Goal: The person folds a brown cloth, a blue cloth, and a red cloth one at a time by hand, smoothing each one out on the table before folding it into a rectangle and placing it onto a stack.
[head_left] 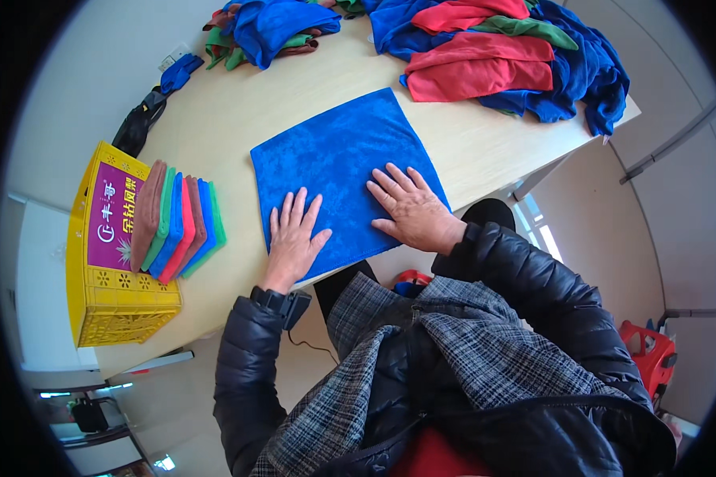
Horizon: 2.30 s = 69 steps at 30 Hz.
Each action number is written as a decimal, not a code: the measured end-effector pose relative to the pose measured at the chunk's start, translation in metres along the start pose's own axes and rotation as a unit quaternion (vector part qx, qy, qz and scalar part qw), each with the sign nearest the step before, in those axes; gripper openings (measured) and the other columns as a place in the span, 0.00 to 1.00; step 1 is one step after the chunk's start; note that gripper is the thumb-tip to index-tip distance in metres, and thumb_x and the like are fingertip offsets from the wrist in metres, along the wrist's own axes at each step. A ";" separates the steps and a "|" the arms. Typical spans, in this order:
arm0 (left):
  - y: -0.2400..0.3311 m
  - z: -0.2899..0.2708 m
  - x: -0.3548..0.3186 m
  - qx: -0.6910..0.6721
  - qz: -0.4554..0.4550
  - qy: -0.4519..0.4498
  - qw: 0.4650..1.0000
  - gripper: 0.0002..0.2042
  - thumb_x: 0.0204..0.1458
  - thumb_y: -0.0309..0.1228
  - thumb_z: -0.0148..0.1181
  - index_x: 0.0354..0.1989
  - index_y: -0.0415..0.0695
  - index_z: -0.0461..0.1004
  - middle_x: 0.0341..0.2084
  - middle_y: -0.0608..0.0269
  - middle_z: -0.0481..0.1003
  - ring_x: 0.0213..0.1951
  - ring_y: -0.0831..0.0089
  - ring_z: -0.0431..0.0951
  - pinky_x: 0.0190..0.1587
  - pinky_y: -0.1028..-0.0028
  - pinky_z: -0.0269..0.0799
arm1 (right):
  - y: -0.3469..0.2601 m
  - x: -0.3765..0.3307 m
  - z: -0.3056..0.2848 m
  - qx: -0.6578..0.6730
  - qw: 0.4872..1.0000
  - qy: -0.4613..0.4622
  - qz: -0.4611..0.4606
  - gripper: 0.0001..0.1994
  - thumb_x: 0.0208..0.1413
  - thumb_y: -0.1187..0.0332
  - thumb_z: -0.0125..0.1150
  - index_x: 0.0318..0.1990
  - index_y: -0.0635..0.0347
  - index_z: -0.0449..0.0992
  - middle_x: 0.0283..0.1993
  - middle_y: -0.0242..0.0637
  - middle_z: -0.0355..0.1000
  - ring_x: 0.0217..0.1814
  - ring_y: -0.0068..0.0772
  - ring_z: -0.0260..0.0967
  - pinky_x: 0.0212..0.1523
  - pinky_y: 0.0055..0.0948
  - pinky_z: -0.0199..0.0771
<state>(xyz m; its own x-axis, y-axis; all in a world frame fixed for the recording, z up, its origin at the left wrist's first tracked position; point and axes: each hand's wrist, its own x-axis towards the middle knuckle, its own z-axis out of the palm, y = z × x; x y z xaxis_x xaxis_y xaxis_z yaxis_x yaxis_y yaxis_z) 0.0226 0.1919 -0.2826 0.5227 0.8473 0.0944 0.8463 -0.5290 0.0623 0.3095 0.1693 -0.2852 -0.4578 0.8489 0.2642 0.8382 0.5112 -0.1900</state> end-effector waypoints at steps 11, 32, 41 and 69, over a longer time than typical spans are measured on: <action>-0.010 -0.007 -0.043 -0.010 -0.043 -0.029 0.999 0.30 0.62 0.48 0.49 0.72 0.52 0.56 0.73 0.53 0.49 0.73 0.50 0.46 0.71 0.45 0.41 | 0.062 -0.024 -0.039 -0.019 0.996 -0.068 0.046 0.32 0.64 0.51 0.50 0.70 0.61 0.57 0.75 0.47 0.52 0.78 0.49 0.45 0.75 0.47 0.44; -0.077 0.006 0.084 0.044 -0.139 0.036 0.989 0.31 0.64 0.52 0.46 0.71 0.49 0.57 0.72 0.50 0.52 0.73 0.53 0.49 0.72 0.50 0.42 | 0.091 0.124 0.002 -0.103 0.979 -0.098 0.144 0.36 0.63 0.42 0.45 0.72 0.56 0.55 0.76 0.44 0.49 0.80 0.50 0.39 0.75 0.54 0.38; -0.072 0.036 0.163 0.005 -0.045 0.078 0.996 0.27 0.65 0.47 0.44 0.70 0.52 0.58 0.71 0.59 0.55 0.72 0.59 0.51 0.71 0.47 0.44 | 0.047 0.192 0.061 -0.002 0.999 0.013 0.034 0.32 0.62 0.45 0.48 0.69 0.54 0.61 0.73 0.43 0.55 0.77 0.51 0.46 0.73 0.55 0.44; -0.016 0.009 -0.016 -0.008 -0.116 0.053 0.992 0.30 0.63 0.49 0.47 0.72 0.52 0.56 0.73 0.54 0.51 0.74 0.55 0.47 0.72 0.49 0.38 | 0.006 0.029 0.021 -0.028 0.998 0.057 0.018 0.32 0.63 0.45 0.49 0.67 0.56 0.64 0.72 0.44 0.57 0.77 0.51 0.47 0.73 0.55 0.45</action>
<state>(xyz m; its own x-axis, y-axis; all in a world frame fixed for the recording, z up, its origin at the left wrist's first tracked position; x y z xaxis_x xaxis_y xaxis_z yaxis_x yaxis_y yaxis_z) 0.0015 0.1869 -0.2941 0.2999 0.9369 0.1798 0.9403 -0.3221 0.1100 0.2948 0.2003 -0.2989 -0.3928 0.8446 0.3638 0.8702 0.4693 -0.1500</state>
